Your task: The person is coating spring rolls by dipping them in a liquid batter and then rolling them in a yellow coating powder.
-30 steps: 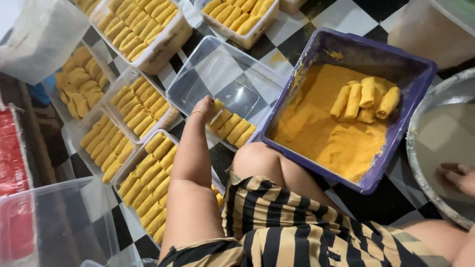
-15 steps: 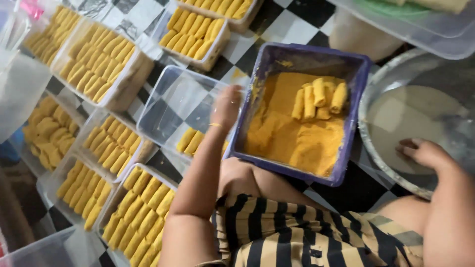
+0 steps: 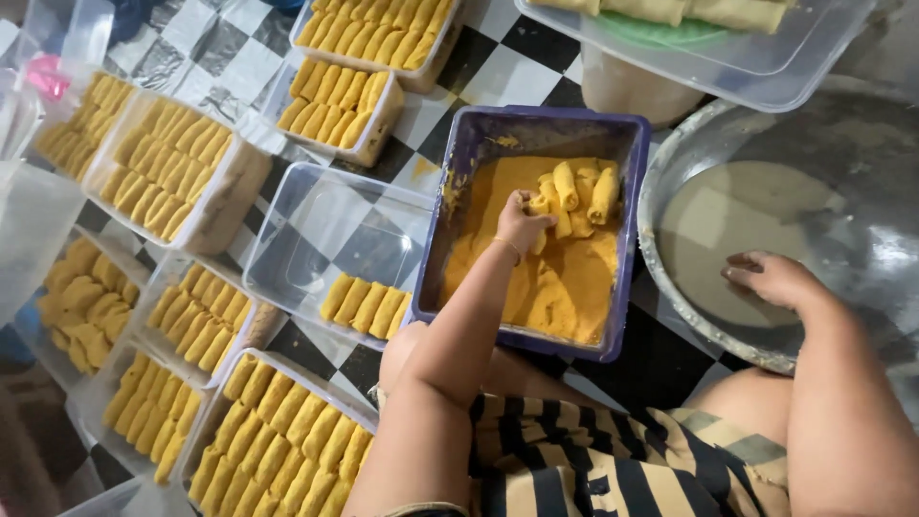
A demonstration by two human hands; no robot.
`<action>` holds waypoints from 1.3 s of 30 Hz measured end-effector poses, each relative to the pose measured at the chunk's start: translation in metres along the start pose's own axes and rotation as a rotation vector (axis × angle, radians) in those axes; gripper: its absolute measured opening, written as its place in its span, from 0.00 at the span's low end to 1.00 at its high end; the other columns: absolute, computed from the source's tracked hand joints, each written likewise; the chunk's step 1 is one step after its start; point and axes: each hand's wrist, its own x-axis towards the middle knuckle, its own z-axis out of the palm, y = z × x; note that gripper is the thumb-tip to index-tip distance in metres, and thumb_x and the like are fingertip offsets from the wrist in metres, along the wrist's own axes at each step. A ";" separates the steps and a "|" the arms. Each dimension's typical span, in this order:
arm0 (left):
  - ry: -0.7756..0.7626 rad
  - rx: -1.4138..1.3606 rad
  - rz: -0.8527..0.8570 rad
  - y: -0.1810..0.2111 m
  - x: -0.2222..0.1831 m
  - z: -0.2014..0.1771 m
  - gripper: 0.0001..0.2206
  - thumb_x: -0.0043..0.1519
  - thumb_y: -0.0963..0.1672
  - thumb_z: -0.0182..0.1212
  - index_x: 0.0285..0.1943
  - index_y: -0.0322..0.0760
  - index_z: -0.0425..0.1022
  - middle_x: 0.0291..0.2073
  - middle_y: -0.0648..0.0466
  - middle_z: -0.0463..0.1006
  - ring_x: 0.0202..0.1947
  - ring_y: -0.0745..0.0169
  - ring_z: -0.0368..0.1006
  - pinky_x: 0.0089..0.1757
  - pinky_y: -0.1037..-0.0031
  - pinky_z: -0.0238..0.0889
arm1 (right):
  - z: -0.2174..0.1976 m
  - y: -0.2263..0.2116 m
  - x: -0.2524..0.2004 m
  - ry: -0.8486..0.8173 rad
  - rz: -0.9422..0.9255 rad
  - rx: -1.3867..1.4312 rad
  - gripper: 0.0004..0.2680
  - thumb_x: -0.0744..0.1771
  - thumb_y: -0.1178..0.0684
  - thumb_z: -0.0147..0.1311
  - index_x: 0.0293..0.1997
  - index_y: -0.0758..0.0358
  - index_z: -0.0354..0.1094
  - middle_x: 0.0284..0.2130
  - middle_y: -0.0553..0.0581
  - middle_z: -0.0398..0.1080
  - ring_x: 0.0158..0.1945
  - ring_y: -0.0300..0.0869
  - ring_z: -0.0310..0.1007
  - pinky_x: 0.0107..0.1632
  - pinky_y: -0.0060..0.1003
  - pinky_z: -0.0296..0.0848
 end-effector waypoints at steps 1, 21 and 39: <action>0.052 0.066 0.149 -0.009 0.002 0.001 0.28 0.52 0.46 0.73 0.62 0.46 0.65 0.47 0.54 0.74 0.40 0.60 0.70 0.41 0.68 0.65 | -0.001 -0.002 -0.002 -0.003 0.008 -0.011 0.21 0.67 0.38 0.57 0.66 0.52 0.73 0.58 0.57 0.76 0.58 0.53 0.75 0.54 0.42 0.67; 0.127 -0.182 0.482 -0.182 0.016 -0.340 0.31 0.57 0.38 0.64 0.73 0.46 0.65 0.48 0.44 0.78 0.41 0.51 0.78 0.36 0.63 0.76 | 0.091 0.187 0.209 -0.006 -0.239 0.643 0.12 0.73 0.55 0.57 0.63 0.67 0.66 0.47 0.71 0.73 0.46 0.54 0.75 0.49 0.41 0.73; 0.933 0.654 0.735 -0.153 0.072 -0.289 0.21 0.48 0.38 0.51 0.50 0.34 0.78 0.43 0.45 0.79 0.51 0.42 0.67 0.54 0.54 0.61 | 0.041 0.116 0.115 0.021 -0.039 0.165 0.22 0.68 0.47 0.61 0.68 0.72 0.70 0.50 0.73 0.79 0.44 0.58 0.78 0.46 0.46 0.71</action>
